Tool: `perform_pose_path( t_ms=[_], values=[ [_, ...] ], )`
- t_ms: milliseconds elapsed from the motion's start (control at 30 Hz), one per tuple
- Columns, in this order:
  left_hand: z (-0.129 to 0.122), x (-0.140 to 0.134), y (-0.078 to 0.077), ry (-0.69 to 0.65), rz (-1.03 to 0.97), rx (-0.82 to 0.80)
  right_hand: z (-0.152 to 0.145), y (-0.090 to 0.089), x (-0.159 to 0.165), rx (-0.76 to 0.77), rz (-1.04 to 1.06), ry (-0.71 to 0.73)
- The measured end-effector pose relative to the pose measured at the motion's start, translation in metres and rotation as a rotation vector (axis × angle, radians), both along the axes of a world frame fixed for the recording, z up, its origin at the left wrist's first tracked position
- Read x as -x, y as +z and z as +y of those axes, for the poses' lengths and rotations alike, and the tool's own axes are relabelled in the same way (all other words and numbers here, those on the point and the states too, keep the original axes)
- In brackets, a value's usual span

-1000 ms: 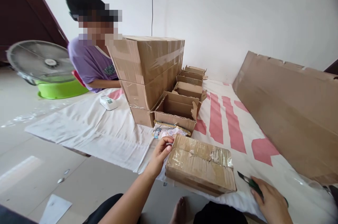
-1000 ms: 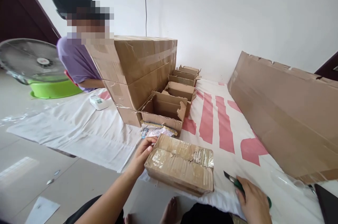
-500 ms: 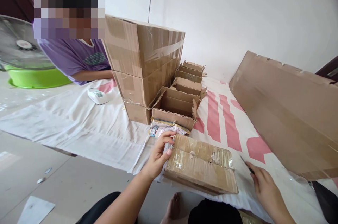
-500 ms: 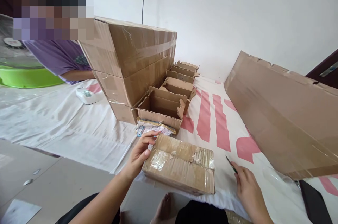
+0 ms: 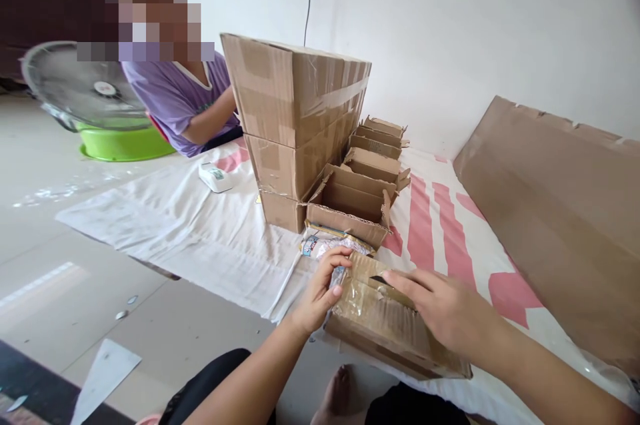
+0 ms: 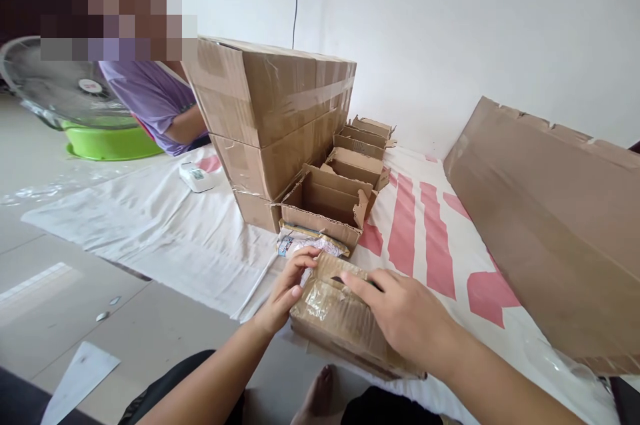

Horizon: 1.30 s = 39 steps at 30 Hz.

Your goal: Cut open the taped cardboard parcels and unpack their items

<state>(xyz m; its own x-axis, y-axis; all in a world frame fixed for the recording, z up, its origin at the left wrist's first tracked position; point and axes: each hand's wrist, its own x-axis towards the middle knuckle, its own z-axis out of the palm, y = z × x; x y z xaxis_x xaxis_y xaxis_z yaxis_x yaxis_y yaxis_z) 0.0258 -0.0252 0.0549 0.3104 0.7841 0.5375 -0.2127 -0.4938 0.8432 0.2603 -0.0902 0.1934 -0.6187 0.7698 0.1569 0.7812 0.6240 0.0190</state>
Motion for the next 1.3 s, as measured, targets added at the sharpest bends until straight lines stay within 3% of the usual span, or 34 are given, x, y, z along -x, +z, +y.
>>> perform_pose_path(
  t_ms=[200,400,500,600,733,1100,1300],
  values=[
    [0.000,-0.004,-0.004,-0.016,-0.067,-0.004,0.037,0.003,0.029,0.218,-0.081,0.057],
    [-0.001,0.001,-0.004,-0.029,-0.037,-0.004,0.041,0.022,0.032,0.379,-0.140,0.027],
    [-0.001,0.003,-0.002,-0.030,-0.017,0.003,0.040,0.031,0.032,0.405,-0.223,0.010],
    [-0.003,0.003,0.000,-0.025,-0.013,-0.004,0.039,0.032,0.034,0.332,-0.256,0.026],
    [-0.004,0.001,0.002,-0.014,-0.033,-0.004,0.039,0.025,0.037,0.321,-0.205,0.009],
    [-0.003,0.000,0.002,-0.027,-0.035,-0.001,0.083,0.031,0.027,0.734,0.012,0.186],
    [-0.001,0.002,0.003,-0.060,-0.035,-0.013,0.084,0.029,0.016,0.847,0.201,0.200]
  ],
)
